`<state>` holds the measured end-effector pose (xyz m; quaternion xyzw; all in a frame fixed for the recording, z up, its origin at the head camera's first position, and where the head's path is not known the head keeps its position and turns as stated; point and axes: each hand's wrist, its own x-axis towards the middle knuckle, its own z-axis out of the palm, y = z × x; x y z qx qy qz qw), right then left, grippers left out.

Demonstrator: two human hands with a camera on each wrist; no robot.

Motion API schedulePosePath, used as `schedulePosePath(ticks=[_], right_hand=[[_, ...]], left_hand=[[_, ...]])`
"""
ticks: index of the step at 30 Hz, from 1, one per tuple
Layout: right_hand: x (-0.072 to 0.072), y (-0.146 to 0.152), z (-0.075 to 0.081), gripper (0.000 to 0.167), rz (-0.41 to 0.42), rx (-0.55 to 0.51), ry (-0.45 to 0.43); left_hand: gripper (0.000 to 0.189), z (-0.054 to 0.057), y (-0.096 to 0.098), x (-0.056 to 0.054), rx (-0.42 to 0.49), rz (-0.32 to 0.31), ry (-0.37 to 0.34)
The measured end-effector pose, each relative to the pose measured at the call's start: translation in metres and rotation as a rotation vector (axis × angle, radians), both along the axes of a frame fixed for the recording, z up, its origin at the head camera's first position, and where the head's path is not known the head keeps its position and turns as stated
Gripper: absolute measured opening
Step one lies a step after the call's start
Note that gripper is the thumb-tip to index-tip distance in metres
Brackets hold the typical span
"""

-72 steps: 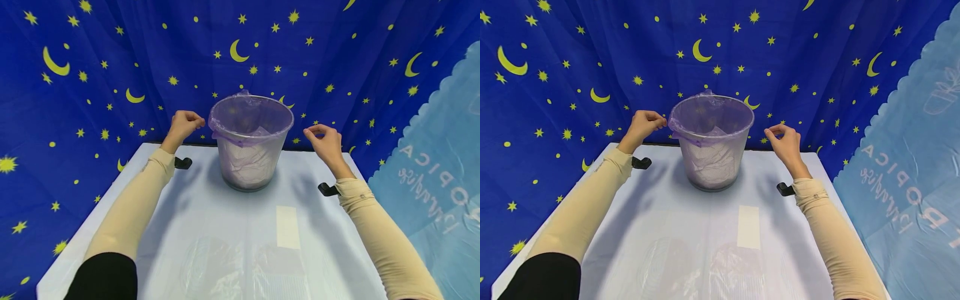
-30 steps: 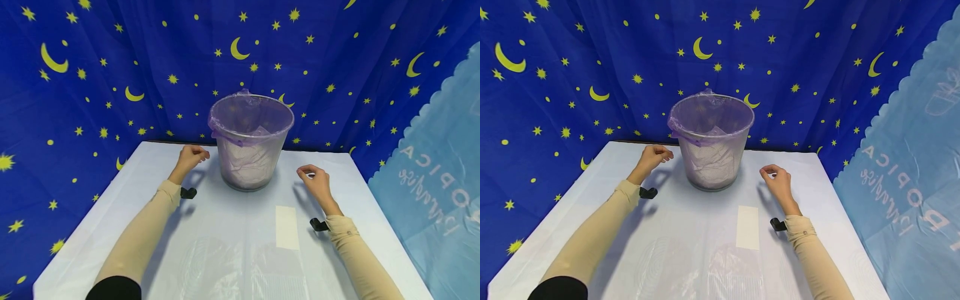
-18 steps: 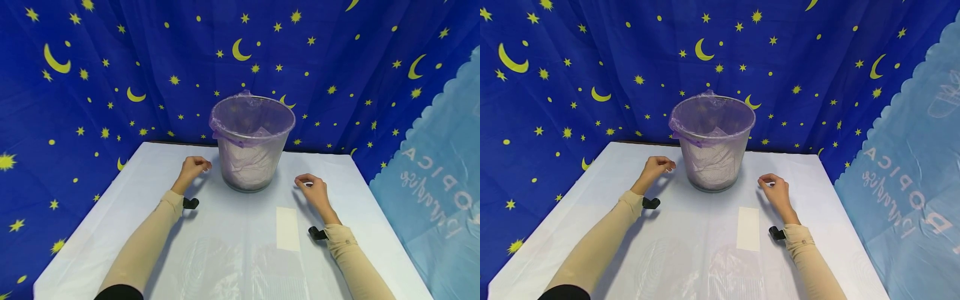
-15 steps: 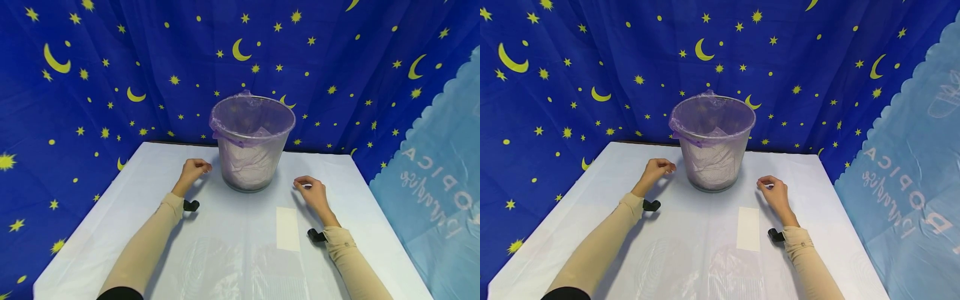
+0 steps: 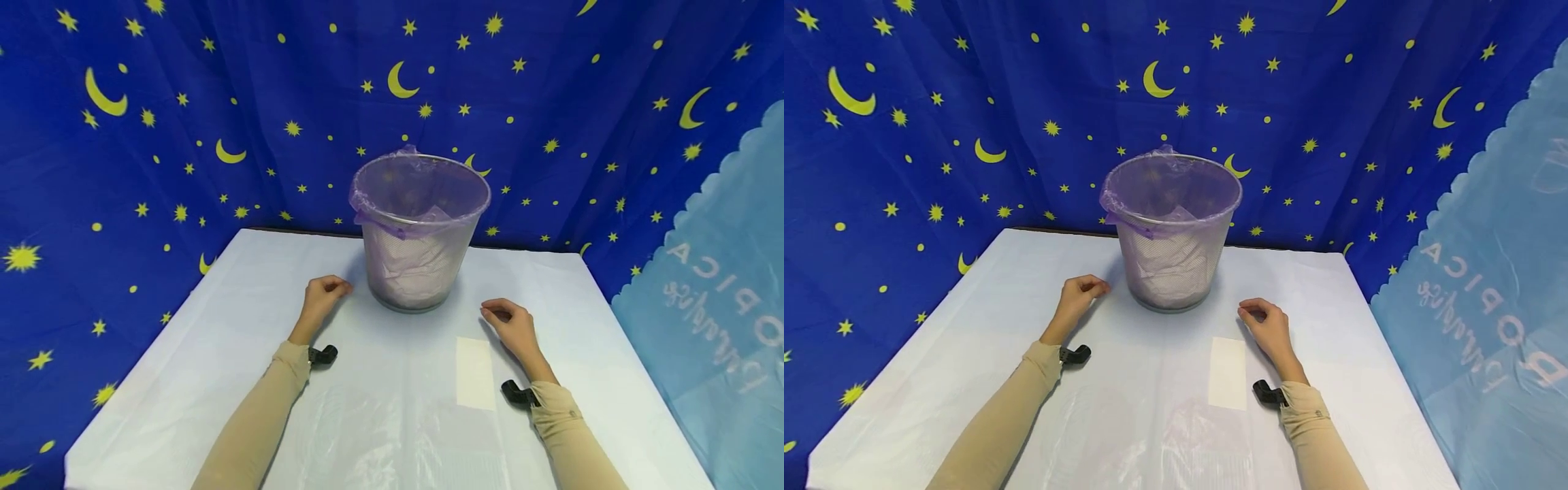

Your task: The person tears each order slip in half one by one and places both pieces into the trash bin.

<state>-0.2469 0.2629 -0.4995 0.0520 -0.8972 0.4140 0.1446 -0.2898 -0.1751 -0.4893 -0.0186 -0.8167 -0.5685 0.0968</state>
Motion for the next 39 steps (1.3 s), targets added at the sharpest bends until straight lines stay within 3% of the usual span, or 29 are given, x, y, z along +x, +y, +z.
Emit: schedulePosePath(ticks=[11, 18, 31, 39], right_hand=[[0.001, -0.006, 0.0, 0.024, 0.072, 0.009, 0.025], [0.002, -0.007, 0.005, 0.024, 0.092, 0.029, 0.041], [0.007, -0.009, 0.008, 0.032, 0.117, 0.05, -0.041], [0.011, -0.005, 0.003, 0.03, 0.103, 0.055, -0.049]], left_hand=[[0.011, 0.001, -0.006, 0.005, -0.05, 0.01, 0.038], [0.01, 0.002, 0.011, 0.012, -0.015, 0.023, 0.032], [0.006, -0.007, 0.063, 0.034, -0.013, -0.148, 0.143], [0.006, -0.006, 0.1, 0.058, -0.118, -0.349, 0.111]])
